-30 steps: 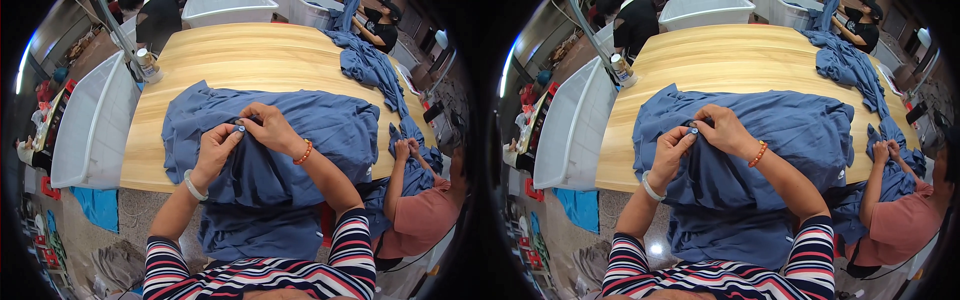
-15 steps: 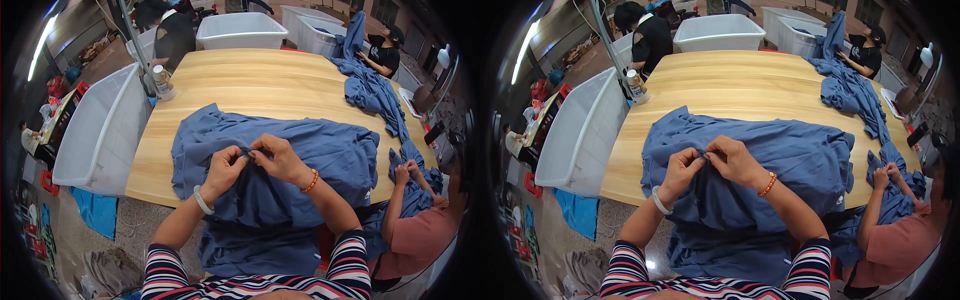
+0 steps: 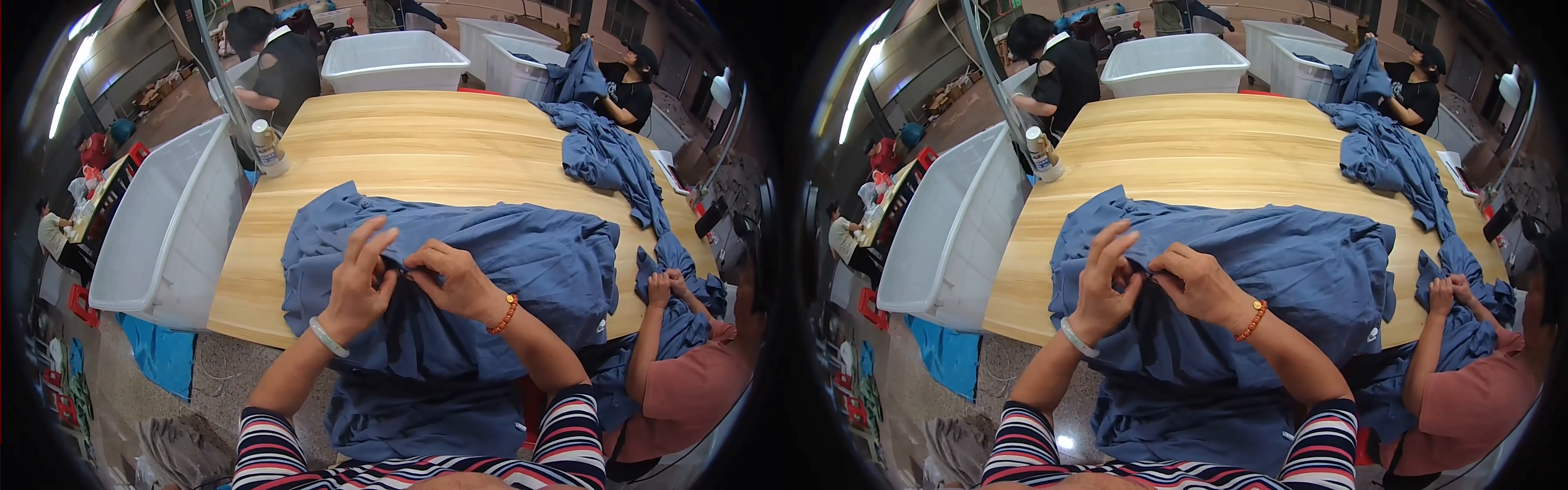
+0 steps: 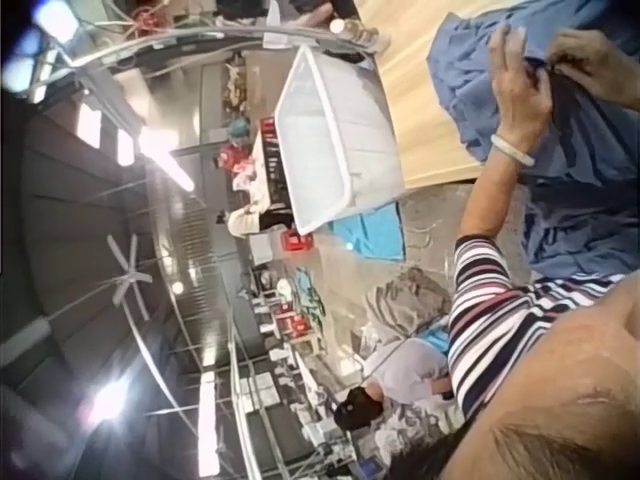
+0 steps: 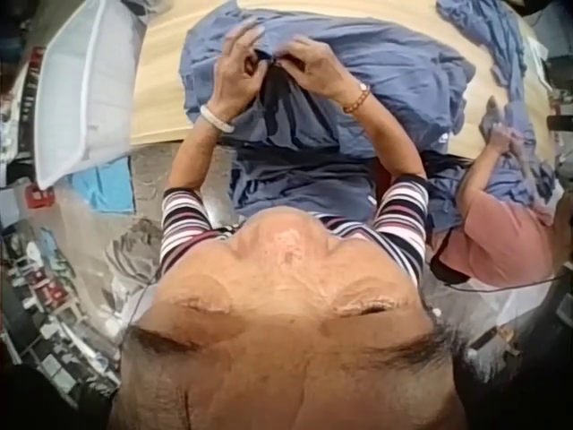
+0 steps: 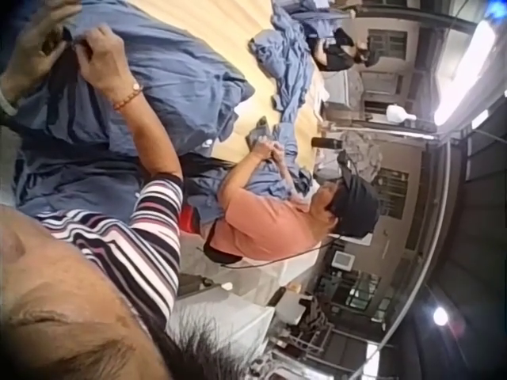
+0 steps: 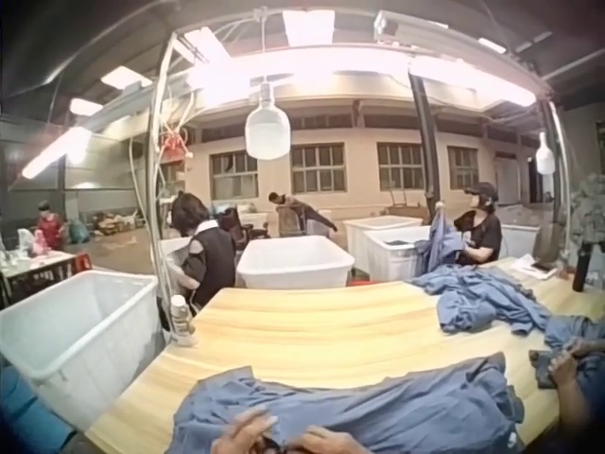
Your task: Inspect blue garments for quality control, checking seams and fabric details.
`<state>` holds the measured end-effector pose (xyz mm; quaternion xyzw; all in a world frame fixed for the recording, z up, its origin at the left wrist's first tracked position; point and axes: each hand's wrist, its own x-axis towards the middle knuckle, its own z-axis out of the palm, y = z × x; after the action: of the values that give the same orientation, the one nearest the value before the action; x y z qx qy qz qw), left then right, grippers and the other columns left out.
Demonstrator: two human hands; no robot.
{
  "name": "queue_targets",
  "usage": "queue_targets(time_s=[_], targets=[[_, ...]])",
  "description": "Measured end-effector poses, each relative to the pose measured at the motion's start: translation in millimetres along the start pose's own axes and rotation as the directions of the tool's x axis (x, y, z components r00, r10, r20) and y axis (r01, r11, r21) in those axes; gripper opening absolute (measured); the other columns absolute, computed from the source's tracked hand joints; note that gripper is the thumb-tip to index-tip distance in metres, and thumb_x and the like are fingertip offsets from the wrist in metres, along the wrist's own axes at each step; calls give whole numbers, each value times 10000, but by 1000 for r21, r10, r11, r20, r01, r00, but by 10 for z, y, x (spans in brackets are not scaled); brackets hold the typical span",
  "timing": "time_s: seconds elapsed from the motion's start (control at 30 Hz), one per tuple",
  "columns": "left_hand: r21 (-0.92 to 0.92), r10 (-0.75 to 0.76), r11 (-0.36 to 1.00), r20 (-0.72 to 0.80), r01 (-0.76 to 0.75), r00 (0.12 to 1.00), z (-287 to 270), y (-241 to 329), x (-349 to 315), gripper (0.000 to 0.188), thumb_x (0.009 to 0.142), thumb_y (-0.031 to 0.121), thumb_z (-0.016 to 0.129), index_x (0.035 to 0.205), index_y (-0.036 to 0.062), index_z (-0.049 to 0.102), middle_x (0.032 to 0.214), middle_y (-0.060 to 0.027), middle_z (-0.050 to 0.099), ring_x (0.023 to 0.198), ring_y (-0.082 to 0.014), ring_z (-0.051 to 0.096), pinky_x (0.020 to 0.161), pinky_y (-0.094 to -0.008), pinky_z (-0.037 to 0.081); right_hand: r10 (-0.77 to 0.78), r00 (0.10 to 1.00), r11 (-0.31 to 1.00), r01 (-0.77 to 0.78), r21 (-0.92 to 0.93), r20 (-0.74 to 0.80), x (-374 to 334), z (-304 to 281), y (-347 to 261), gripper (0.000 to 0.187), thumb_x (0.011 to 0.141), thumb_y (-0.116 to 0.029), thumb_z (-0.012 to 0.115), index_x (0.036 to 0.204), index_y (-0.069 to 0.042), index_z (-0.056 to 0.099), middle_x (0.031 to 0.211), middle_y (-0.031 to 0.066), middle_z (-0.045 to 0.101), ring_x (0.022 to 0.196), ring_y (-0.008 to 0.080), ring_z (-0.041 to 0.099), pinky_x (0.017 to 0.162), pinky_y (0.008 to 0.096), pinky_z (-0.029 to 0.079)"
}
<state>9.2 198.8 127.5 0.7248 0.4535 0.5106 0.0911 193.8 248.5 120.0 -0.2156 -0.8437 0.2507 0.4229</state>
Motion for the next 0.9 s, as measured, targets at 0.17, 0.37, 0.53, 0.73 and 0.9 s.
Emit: queue_targets(time_s=[0.17, 0.37, 0.53, 0.73, 0.9], targets=[[-580, -188, 697, 419, 421, 888, -90, -385, -24, 175, 883, -41, 646, 1048, 7, 620, 938, 1, 641, 823, -40, 597, 721, -191, 492, 15, 1000, 1000, -15, 27, 3, -7, -13, -38, 183, 805, 40, 680, 975, -1, 629, 897, 140, 616, 770, 309, 654, 650, 352, 527], [-636, -157, 595, 508, 492, 847, -100, -498, -34, 154, 898, 6, 678, 1041, 17, 621, 941, 3, 634, 851, -36, 587, 744, -181, 479, 60, 998, 997, -60, 57, 14, -37, 2, -72, 179, 813, 44, 675, 982, -4, 642, 883, 133, 618, 753, 274, 655, 648, 330, 521], [-669, -139, 612, 435, 423, 890, -11, -526, -37, 147, 904, 10, 674, 1039, 15, 618, 953, 0, 633, 870, -38, 581, 769, -188, 478, 20, 998, 999, -17, 49, -61, -30, 22, 34, 200, 812, 43, 690, 1005, -1, 661, 865, 86, 632, 682, 155, 621, 599, 265, 486], [-659, -158, 631, 407, 409, 899, 50, -594, -65, 111, 913, 19, 665, 1011, 14, 613, 941, 3, 631, 863, -39, 579, 772, -187, 477, 87, 996, 996, -87, 4, -3, -29, 8, 81, 146, 837, -1, 679, 982, 1, 662, 845, 112, 620, 691, 224, 624, 614, 308, 488], [-653, -193, 644, 366, 399, 911, 127, -604, -124, 95, 922, 36, 660, 995, 15, 603, 925, 14, 627, 836, -31, 572, 747, -175, 470, 121, 993, 993, -121, -11, 6, -44, 48, 106, 118, 849, -33, 676, 959, 6, 657, 833, 137, 614, 703, 279, 624, 636, 338, 496]])
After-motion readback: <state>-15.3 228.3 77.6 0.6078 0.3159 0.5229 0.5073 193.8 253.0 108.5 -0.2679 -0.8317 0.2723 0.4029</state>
